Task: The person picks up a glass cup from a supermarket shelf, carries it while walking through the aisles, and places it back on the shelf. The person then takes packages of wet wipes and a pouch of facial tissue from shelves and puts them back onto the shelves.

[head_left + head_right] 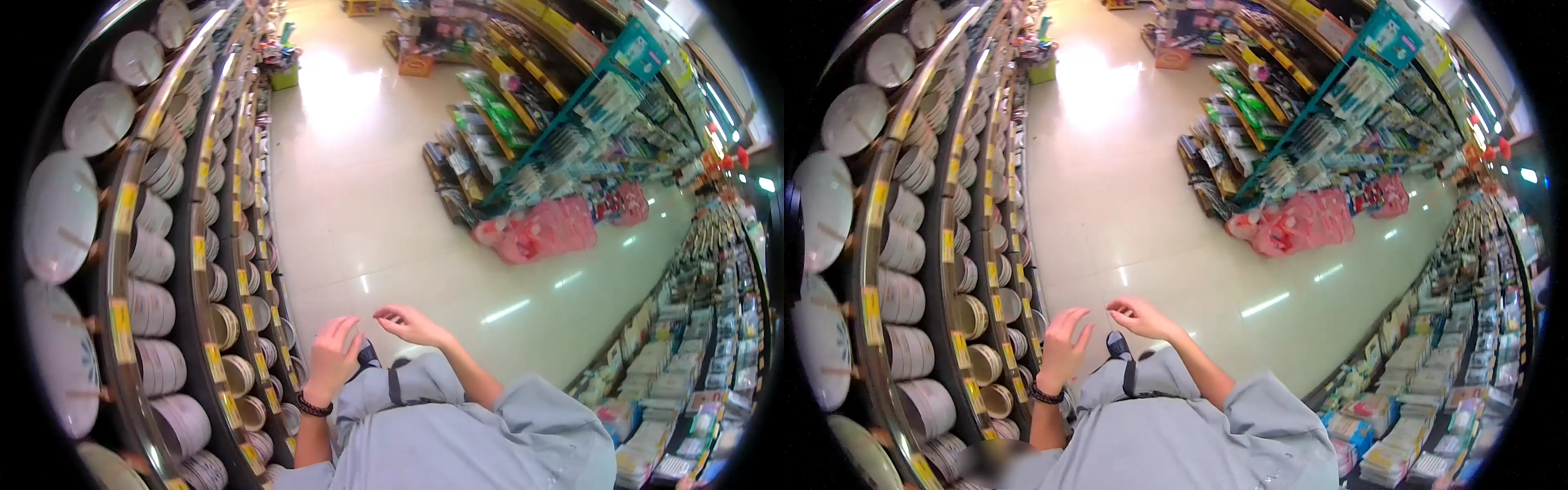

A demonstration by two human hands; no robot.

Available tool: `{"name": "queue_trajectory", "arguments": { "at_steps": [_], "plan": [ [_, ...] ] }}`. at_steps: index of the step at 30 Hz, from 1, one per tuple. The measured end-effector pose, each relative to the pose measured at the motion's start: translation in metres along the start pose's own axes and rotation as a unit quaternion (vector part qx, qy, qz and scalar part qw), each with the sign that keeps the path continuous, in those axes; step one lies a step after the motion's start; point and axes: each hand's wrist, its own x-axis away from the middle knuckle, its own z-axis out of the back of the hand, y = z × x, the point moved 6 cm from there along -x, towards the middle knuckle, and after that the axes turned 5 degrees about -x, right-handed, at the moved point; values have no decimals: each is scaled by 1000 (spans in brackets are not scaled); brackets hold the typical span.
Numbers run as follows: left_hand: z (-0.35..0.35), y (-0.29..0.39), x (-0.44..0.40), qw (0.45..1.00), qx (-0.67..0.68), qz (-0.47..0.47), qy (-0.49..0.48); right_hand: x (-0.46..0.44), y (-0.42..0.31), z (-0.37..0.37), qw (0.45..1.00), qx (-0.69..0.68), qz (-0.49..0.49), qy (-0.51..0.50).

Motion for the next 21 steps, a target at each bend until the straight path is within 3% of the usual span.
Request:
{"name": "queue_trajectory", "arguments": {
  "at_steps": [5, 9, 12, 13, 16, 20, 21],
  "plan": [
    [-8, -30, -72, 996, 86, 3, -13, -44, -18, 18, 997, -38, 41, 45],
    [-34, -47, -119, 993, 100, -8, -58, -84, -10, 31, 997, -53, -24, -44],
    [-62, -67, -154, 990, 92, -19, -101, -136, -3, 49, 994, -7, 95, -52],
    [-69, -76, -169, 988, 96, -19, -123, -158, 7, 57, 991, 81, 84, -63],
    [-74, -100, -218, 988, 76, -6, -132, -224, 31, 78, 995, 30, 61, -77],
    [-62, -125, -303, 986, 83, 32, -139, -295, -35, 132, 983, 112, 4, -145],
    [-58, -131, -326, 985, 96, 51, -137, -316, -46, 145, 985, 99, 38, -136]
  ]
}}
